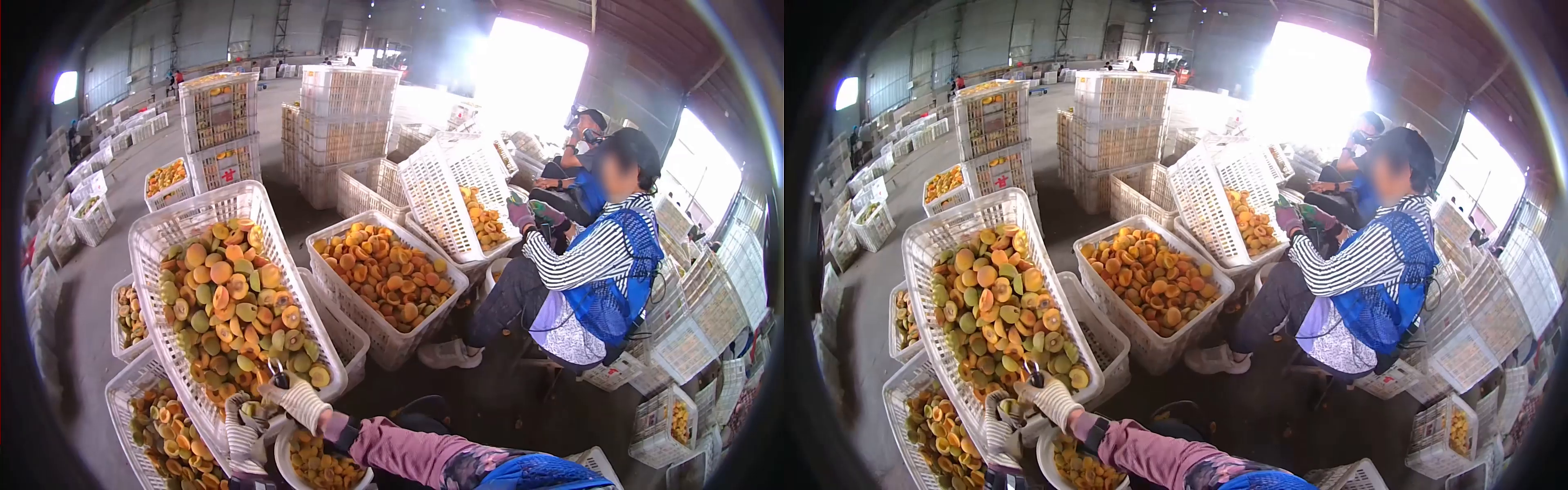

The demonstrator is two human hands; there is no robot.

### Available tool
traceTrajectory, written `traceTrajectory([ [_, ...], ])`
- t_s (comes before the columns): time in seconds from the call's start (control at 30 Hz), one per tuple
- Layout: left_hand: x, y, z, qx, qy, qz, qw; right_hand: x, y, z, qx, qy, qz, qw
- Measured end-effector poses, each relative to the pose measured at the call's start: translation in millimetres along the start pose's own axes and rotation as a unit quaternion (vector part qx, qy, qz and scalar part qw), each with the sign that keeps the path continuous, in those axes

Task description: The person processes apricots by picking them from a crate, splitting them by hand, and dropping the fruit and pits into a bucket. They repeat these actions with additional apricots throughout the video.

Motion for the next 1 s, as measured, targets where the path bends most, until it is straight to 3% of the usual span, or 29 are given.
traceTrajectory([
  [0.03,-3.6,3.9,-0.4,0.026,-0.049,0.016,0.998,21.9,5.3,23.3,-0.055,0.032,0.044,0.997],
  [0.07,-14.5,-8.0,5.6,0.053,-0.097,0.032,0.993,11.9,11.2,2.2,-0.150,0.030,0.101,0.983],
  [0.1,-43.3,-51.8,23.5,0.086,-0.105,-0.018,0.991,13.3,15.4,-2.5,-0.237,0.129,0.158,0.950],
  [0.13,-26.5,-37.2,6.2,0.096,-0.112,0.006,0.989,2.2,16.4,-18.3,-0.192,0.247,0.162,0.936],
  [0.17,-0.7,-17.8,-24.6,0.080,-0.091,-0.062,0.991,-0.8,14.8,-15.1,-0.201,0.268,0.160,0.929],
  [0.2,-1.6,32.2,-33.7,0.068,-0.071,-0.115,0.988,24.7,6.8,34.5,0.102,0.159,0.052,0.981],
  [0.23,-27.8,-6.2,-3.4,0.026,-0.096,-0.028,0.995,-0.4,-9.2,31.2,0.132,0.075,-0.010,0.988],
  [0.27,-23.0,-3.9,5.1,0.205,-0.190,-0.040,0.959,-36.1,-19.1,8.6,-0.149,0.158,-0.032,0.976],
  [0.3,-25.0,-2.3,8.0,0.267,-0.210,-0.033,0.940,-43.0,-27.3,27.3,-0.123,0.186,-0.097,0.970],
  [0.33,-42.1,-30.7,17.6,0.015,-0.089,-0.083,0.992,-36.8,-25.4,50.0,-0.234,0.025,-0.076,0.969],
  [0.37,-26.1,-0.1,3.4,0.268,-0.208,-0.034,0.940,-42.7,-24.3,40.8,-0.297,0.064,-0.058,0.951],
  [0.4,-37.5,-24.5,6.7,-0.083,-0.057,-0.048,0.994,-49.6,-24.4,31.3,-0.358,0.104,-0.033,0.927],
  [0.47,-35.7,-12.4,-5.0,-0.038,-0.127,0.005,0.991,-53.1,-22.5,28.2,-0.333,0.108,-0.027,0.936],
  [0.53,-44.6,-22.3,-1.5,-0.098,-0.093,0.021,0.991,-66.8,-28.2,16.4,-0.354,0.107,-0.017,0.929],
  [0.6,-49.1,-18.4,1.7,0.135,-0.237,0.008,0.962,-75.1,-32.2,28.8,-0.443,0.109,-0.053,0.888],
  [0.63,-48.0,-12.9,-4.5,0.063,-0.186,0.011,0.980,-77.7,-32.6,35.8,-0.417,0.118,-0.042,0.900],
  [0.73,-57.1,-15.5,-3.8,-0.008,-0.156,0.034,0.987,-86.8,-34.5,38.2,-0.360,0.118,-0.032,0.925],
  [0.77,-58.7,-12.3,-2.3,-0.059,-0.122,-0.039,0.990,-90.9,-36.4,34.4,-0.352,0.127,-0.025,0.927],
  [0.9,-76.7,-5.4,-3.6,0.034,-0.130,0.032,0.990,-101.4,-41.4,37.2,-0.420,0.071,-0.046,0.903],
  [1.0,-90.4,-2.1,-4.4,0.007,-0.043,0.046,0.998,-114.3,-47.0,42.1,-0.403,0.048,-0.066,0.912],
])
Point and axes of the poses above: each hand's wrist, its own x-axis towards the middle knuckle, its own y-axis out of the back of the hand, z = x × y, the point moved 4 cm from there along x, towards the middle knuckle, and after that the axes turned 4 degrees about -y, right-handed, at the moved point
